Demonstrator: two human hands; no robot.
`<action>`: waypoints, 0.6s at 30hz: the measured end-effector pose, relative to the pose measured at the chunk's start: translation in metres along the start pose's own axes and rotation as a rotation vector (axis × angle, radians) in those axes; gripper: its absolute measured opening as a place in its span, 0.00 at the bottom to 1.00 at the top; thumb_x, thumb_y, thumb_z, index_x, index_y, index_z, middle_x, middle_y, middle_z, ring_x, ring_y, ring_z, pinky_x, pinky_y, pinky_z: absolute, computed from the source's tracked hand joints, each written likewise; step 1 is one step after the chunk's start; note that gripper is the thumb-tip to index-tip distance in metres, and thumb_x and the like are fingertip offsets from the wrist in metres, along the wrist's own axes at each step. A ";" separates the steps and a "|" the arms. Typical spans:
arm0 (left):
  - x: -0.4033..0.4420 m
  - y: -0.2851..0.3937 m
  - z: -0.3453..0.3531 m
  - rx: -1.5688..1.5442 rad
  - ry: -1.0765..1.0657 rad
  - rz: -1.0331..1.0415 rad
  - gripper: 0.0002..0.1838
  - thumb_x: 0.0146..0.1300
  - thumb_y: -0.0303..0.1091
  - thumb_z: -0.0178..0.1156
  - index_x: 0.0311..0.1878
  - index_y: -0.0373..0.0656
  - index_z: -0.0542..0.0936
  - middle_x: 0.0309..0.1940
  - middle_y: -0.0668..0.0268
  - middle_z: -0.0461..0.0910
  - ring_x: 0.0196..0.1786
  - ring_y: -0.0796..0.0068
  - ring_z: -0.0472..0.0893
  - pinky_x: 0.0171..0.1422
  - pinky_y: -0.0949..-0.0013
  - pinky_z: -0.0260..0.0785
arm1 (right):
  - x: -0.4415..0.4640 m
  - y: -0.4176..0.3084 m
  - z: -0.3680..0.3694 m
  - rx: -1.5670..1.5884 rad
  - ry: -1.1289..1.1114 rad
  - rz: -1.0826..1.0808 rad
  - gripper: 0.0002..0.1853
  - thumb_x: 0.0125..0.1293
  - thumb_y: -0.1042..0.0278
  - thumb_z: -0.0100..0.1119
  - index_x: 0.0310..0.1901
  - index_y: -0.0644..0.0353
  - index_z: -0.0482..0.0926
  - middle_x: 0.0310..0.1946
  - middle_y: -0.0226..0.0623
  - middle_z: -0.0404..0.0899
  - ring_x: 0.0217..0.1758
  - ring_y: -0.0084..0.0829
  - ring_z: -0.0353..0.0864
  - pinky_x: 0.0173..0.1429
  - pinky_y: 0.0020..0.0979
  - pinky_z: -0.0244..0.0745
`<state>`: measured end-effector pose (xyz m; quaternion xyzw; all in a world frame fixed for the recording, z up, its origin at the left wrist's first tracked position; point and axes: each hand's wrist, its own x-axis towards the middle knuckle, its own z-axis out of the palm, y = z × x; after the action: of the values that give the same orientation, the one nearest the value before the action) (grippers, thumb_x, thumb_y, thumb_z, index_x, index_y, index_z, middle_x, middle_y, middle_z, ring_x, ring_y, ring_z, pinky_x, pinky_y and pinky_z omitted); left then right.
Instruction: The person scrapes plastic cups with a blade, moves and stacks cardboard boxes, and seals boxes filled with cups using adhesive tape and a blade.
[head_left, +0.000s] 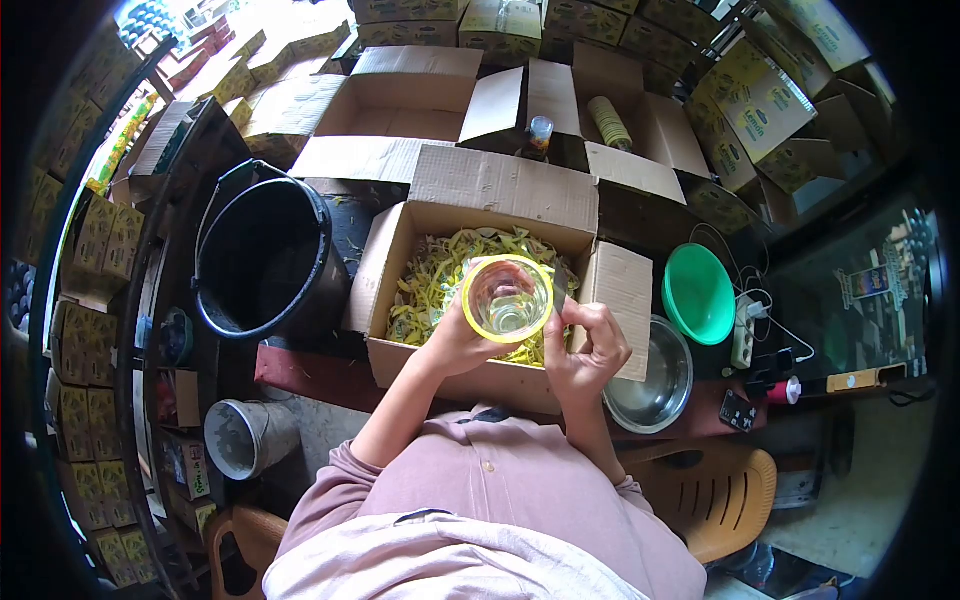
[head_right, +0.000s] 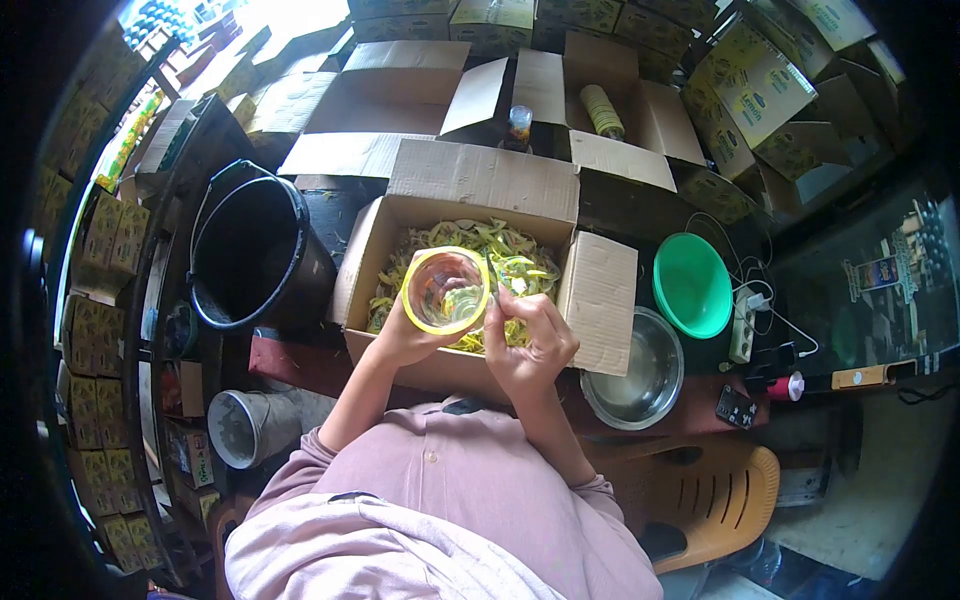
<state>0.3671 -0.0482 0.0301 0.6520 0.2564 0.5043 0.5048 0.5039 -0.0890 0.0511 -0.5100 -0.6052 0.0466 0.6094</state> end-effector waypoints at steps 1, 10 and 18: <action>0.001 0.001 0.002 -0.012 0.012 -0.016 0.34 0.40 0.24 0.67 0.52 0.39 0.61 0.46 0.63 0.67 0.50 0.73 0.69 0.56 0.70 0.62 | 0.000 0.000 0.000 0.017 0.011 0.010 0.07 0.44 0.81 0.61 0.26 0.63 0.75 0.21 0.37 0.76 0.22 0.29 0.77 0.27 0.24 0.71; 0.002 -0.001 0.002 -0.032 0.010 -0.021 0.34 0.41 0.25 0.67 0.52 0.39 0.62 0.46 0.64 0.66 0.51 0.73 0.68 0.56 0.70 0.62 | -0.003 -0.004 0.001 -0.034 0.005 0.000 0.07 0.44 0.81 0.61 0.26 0.63 0.75 0.21 0.37 0.76 0.21 0.29 0.77 0.27 0.25 0.71; -0.001 -0.005 -0.002 0.022 -0.002 -0.005 0.33 0.38 0.27 0.69 0.50 0.38 0.65 0.44 0.62 0.69 0.50 0.70 0.70 0.56 0.69 0.62 | 0.000 -0.003 0.002 -0.076 0.015 -0.062 0.08 0.42 0.83 0.60 0.27 0.62 0.76 0.20 0.37 0.75 0.21 0.30 0.76 0.27 0.25 0.71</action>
<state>0.3657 -0.0463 0.0256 0.6573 0.2630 0.4996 0.4992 0.5003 -0.0893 0.0530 -0.5143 -0.6175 0.0007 0.5952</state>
